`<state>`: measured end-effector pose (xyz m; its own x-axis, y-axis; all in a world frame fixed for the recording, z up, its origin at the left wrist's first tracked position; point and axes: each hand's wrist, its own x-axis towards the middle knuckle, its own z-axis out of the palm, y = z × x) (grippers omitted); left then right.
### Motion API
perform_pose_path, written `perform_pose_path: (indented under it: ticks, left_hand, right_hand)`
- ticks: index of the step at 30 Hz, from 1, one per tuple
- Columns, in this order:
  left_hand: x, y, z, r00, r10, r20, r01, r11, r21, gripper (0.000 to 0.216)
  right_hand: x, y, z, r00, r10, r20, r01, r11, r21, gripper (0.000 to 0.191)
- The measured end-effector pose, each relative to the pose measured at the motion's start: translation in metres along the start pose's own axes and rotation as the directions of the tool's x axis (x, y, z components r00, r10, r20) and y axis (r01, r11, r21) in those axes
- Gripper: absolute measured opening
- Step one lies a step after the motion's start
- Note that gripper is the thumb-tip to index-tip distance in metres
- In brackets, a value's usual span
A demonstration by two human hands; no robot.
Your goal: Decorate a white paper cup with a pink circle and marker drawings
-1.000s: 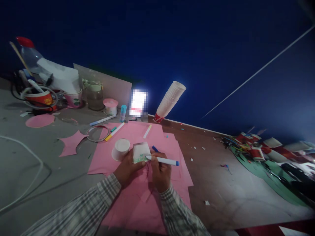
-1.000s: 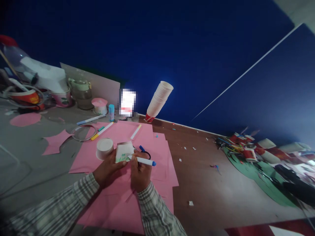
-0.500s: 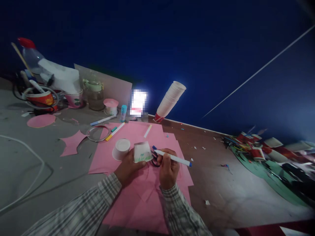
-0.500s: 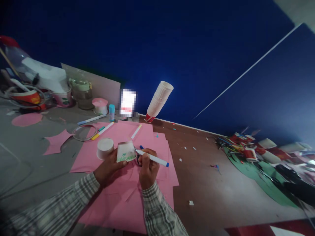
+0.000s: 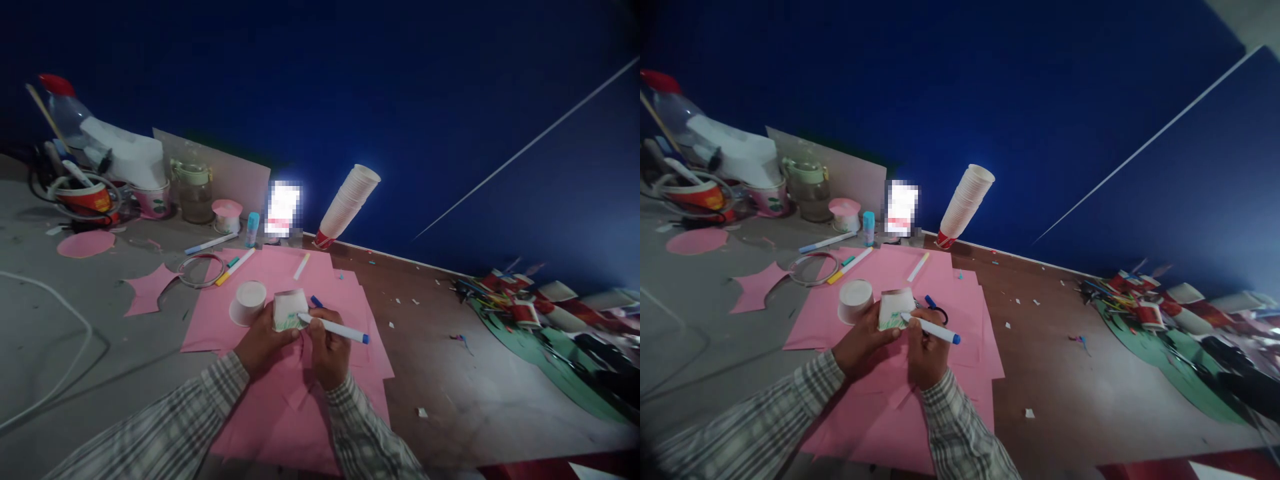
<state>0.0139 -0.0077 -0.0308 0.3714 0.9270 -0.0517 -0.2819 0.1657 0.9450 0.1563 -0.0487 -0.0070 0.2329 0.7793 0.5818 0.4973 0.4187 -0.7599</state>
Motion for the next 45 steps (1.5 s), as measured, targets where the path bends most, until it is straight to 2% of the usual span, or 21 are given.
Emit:
perform_pose_path:
  ticks: [7,12,16,19,23,30,34,37,40,45]
  left_hand:
    - [-0.001,0.001,0.002,1.000,-0.019,-0.010,0.019,1.000,-0.018,0.065]
    - [-0.001,-0.001,0.001,0.996,-0.082,-0.020,0.081,0.996,-0.044,0.073]
    - [0.001,-0.001,0.000,0.996,-0.089,-0.023,0.088,0.996,-0.026,0.074]
    - [0.001,-0.001,0.000,0.996,-0.084,-0.036,0.084,0.996,-0.003,0.073]
    - [0.001,0.000,-0.001,0.998,-0.061,-0.029,0.061,0.998,-0.008,0.070]
    - [-0.001,-0.003,0.002,0.997,-0.081,-0.001,0.081,0.995,-0.051,0.074]
    - [-0.004,0.001,0.009,0.996,-0.093,0.013,0.094,0.990,-0.104,0.075]
    - [-0.008,0.002,0.012,0.996,-0.085,0.030,0.088,0.987,-0.134,0.076]
    - [-0.010,0.001,0.010,0.996,-0.091,0.001,0.090,0.987,-0.130,0.073]
    - [-0.010,0.003,0.003,0.997,-0.075,-0.008,0.074,0.994,-0.078,0.070]
  right_hand:
    - [-0.002,0.004,0.001,1.000,0.025,0.001,-0.026,0.999,0.027,0.023]
    - [0.000,0.005,0.000,0.982,0.151,-0.113,-0.129,0.974,0.188,0.028]
    - [0.009,0.001,-0.001,0.960,0.197,-0.200,-0.129,0.942,0.311,0.032]
    - [0.013,0.000,-0.002,0.956,0.205,-0.212,-0.127,0.935,0.331,0.033]
    - [0.013,0.002,-0.004,0.954,0.200,-0.224,-0.136,0.952,0.273,0.035]
    - [0.019,0.010,-0.008,0.940,0.314,-0.134,-0.282,0.936,0.210,0.032]
    - [0.022,0.017,-0.007,0.939,0.322,-0.125,-0.295,0.936,0.193,0.031]
    - [0.023,0.029,-0.008,0.961,0.258,-0.096,-0.247,0.962,0.120,0.033]
    - [0.025,0.044,-0.014,0.992,0.125,-0.025,-0.126,0.992,-0.026,0.035]
    - [0.025,0.063,-0.022,0.990,0.007,0.143,0.029,0.969,-0.246,0.048]
